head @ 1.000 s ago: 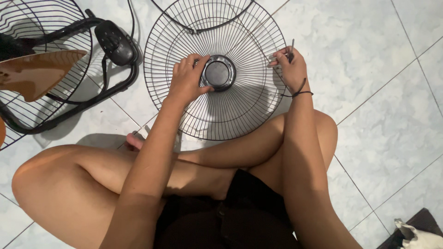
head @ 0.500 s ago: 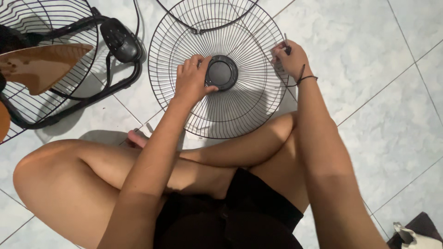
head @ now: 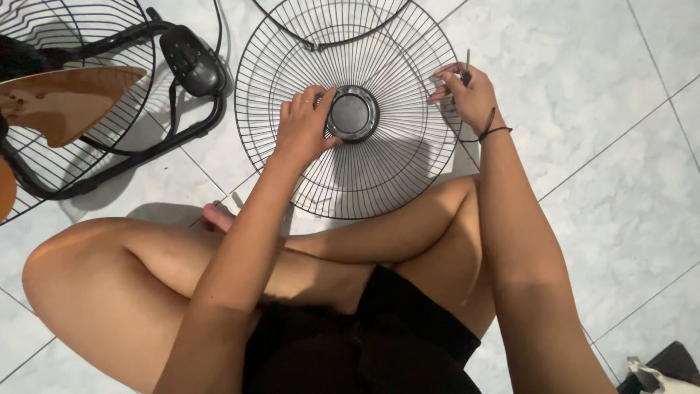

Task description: The person sits on the floor and assembles a fan by attaching the front wire cage to the fan head. They use a screwdriver to tighten the central hub nut, securing the cage in place.

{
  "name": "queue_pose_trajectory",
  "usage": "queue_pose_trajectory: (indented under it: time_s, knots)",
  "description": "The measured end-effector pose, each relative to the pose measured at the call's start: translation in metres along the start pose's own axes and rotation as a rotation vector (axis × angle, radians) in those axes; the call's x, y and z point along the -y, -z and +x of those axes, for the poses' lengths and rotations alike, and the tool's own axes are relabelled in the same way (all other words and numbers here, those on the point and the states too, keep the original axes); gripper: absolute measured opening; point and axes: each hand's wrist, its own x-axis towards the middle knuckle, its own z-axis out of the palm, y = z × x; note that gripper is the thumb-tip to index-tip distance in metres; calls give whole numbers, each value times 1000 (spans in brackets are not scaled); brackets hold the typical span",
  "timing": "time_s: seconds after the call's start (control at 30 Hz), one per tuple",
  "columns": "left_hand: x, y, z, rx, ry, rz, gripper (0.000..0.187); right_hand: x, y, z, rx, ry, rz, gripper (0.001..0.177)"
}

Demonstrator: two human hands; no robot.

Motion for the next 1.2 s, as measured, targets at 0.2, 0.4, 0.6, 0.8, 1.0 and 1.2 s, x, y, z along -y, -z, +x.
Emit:
queue_pose_trajectory:
  time_s: [0.2,0.4,0.6,0.8,1.0,1.2]
  knots:
    - [-4,13,6,-52,-42,-28,94,9,7,3,-31,44,55,19]
    - [11,28,29,-111,-150,-70,51,10,22,8,-121,88,67,21]
    - [14,35,33,-90,-162,2,40,8,20,1,-75,66,75,21]
    - [5,27,2,9,-53,21,59,2,8,2,27,39,42,20]
    - [9,21,-4,-19,-26,26,71,2,-3,3,25,17,68,18]
    - [11,13,-2,-8,-31,12,73,1,-3,-3,34,58,71,18]
